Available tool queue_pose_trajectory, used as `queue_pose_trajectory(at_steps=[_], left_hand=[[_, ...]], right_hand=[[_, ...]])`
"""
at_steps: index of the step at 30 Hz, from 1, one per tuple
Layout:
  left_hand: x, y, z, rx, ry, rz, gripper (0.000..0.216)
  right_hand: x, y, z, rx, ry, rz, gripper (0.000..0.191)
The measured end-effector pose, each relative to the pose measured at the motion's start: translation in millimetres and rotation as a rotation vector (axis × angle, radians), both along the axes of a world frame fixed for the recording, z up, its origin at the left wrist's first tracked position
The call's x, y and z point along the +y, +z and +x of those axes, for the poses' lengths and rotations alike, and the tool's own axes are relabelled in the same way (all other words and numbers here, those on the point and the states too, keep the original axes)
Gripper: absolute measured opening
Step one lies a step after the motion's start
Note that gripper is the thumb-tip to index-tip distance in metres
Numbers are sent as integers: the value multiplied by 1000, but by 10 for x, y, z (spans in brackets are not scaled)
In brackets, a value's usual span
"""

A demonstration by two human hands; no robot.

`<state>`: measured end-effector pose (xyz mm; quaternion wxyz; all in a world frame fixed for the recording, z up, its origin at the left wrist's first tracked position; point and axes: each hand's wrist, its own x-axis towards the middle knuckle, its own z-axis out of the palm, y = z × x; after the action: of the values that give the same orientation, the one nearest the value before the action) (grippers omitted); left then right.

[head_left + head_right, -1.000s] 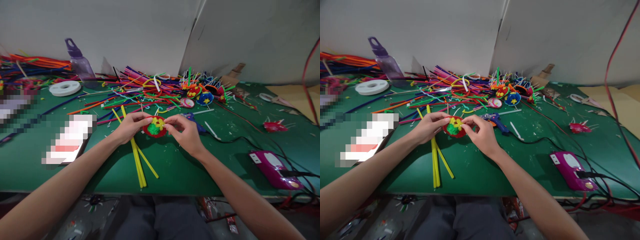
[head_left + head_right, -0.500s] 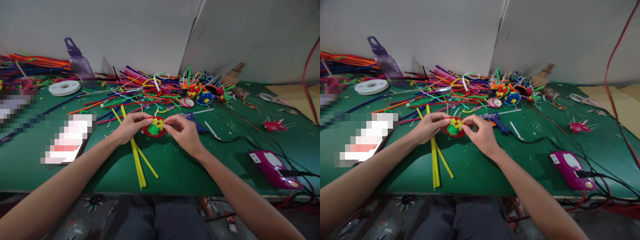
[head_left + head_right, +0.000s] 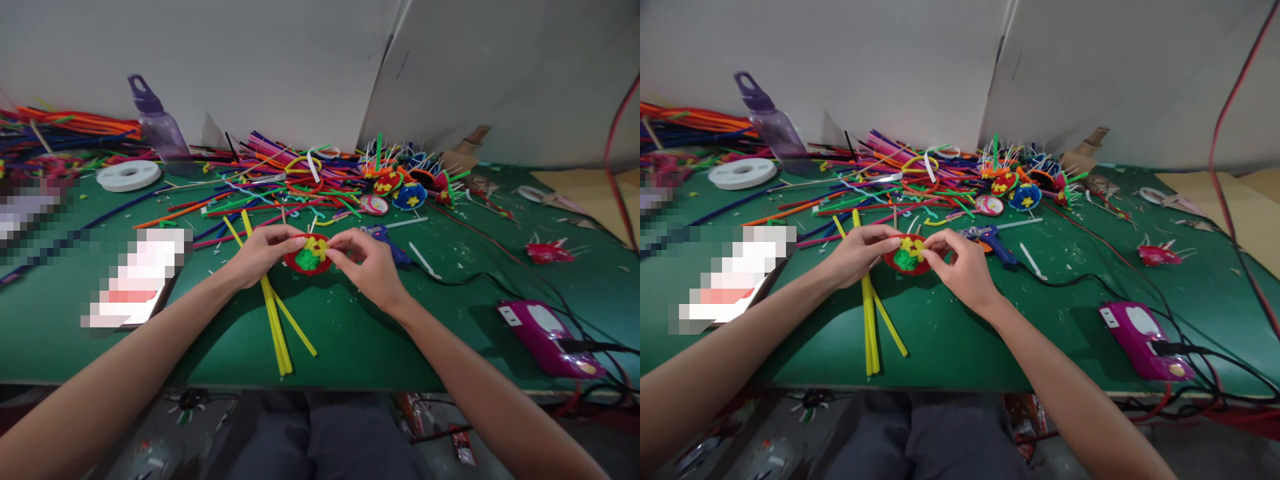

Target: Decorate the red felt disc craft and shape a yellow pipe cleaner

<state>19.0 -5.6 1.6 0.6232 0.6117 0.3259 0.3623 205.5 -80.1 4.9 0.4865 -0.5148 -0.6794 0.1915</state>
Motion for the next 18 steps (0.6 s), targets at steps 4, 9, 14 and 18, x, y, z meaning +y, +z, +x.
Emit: queue_pose_trajectory(at_steps=[4,9,14,18], left_hand=[[2,-4,-3,15,-10,13,24],[2,-4,-6,19,10,7,24],[-4,13,-9,7,19,-25,23],[4,16,-19,21,27,-21,23]], right_hand=[[-10,-2,-25,-6,-10,3,7],[-24,63,33,26,-27,-15,13],[45,136,366,-2,-295,64,20],[94,88,659,-416,-561,-38,29]])
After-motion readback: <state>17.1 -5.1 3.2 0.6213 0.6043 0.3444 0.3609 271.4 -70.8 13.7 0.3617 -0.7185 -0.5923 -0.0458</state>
